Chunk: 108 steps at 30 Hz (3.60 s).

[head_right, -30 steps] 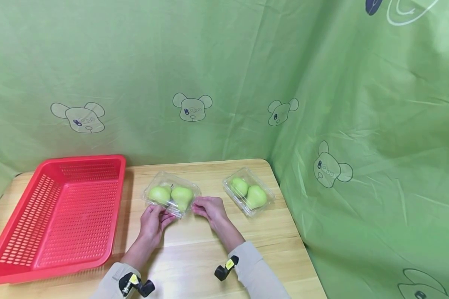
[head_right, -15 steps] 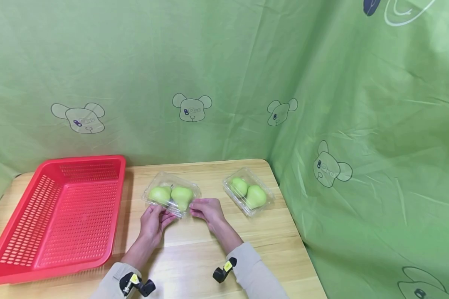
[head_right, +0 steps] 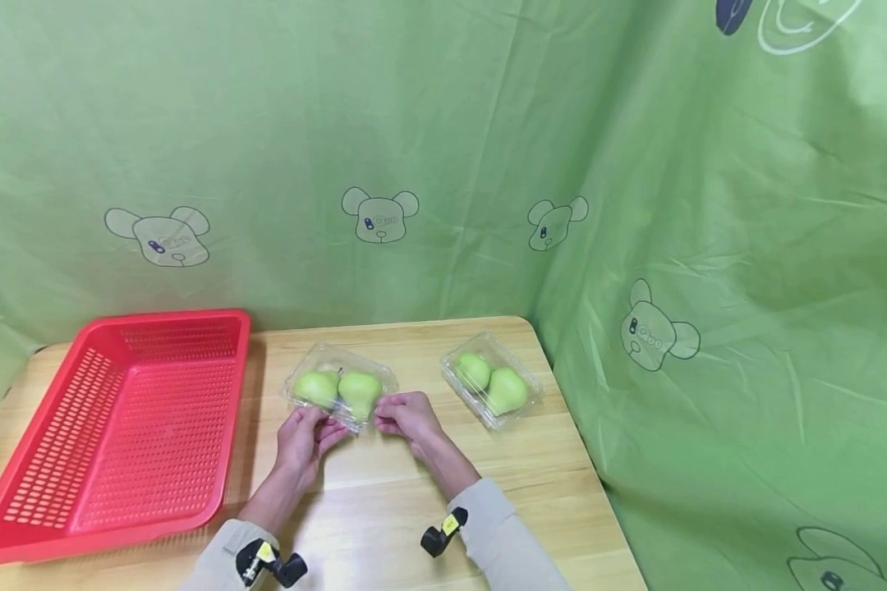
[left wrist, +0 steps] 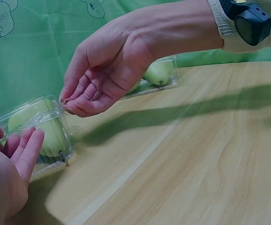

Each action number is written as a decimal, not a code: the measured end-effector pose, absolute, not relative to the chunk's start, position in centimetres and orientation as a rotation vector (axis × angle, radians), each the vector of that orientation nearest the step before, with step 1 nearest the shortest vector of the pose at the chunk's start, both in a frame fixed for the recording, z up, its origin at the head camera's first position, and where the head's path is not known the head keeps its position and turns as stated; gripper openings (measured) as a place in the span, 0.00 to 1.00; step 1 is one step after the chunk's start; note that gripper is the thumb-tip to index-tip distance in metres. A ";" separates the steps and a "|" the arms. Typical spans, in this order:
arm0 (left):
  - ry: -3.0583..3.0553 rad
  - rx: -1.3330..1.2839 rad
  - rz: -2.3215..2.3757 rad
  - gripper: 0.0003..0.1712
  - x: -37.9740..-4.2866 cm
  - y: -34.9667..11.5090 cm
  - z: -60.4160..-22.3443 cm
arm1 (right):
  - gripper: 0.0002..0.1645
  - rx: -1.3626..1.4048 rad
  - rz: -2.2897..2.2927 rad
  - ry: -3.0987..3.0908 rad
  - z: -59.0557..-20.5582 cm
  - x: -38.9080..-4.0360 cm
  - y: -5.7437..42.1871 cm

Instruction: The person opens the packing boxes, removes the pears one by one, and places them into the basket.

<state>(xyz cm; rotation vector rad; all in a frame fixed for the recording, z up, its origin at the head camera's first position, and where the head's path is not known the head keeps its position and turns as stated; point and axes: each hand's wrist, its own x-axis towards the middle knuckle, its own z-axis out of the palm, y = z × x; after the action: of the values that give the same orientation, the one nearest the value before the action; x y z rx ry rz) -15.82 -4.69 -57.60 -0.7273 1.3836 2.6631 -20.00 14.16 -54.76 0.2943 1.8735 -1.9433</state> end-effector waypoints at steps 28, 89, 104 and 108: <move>1.422 -0.808 2.624 0.03 -15.8 -4.5 -57.4 | 0.06 0.189 -1.743 1.865 -53.7 -20.0 13.8; 1.409 -0.632 2.593 0.06 -15.3 -4.9 -57.9 | 0.19 0.238 -1.859 1.817 -53.7 -19.6 14.2; 1.426 -0.671 2.665 0.20 -15.1 -5.8 -58.3 | 0.19 0.217 -1.875 1.804 -53.6 -19.1 14.4; 1.423 -0.684 2.666 0.21 -15.1 -5.9 -58.2 | 0.18 0.224 -1.883 1.805 -53.7 -19.2 14.4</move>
<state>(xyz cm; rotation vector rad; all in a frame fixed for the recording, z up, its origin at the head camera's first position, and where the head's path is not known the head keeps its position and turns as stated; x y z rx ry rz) -15.06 -5.92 -58.24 -0.6840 1.4230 2.6655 -19.16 14.38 -53.66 0.2243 1.8053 -1.8829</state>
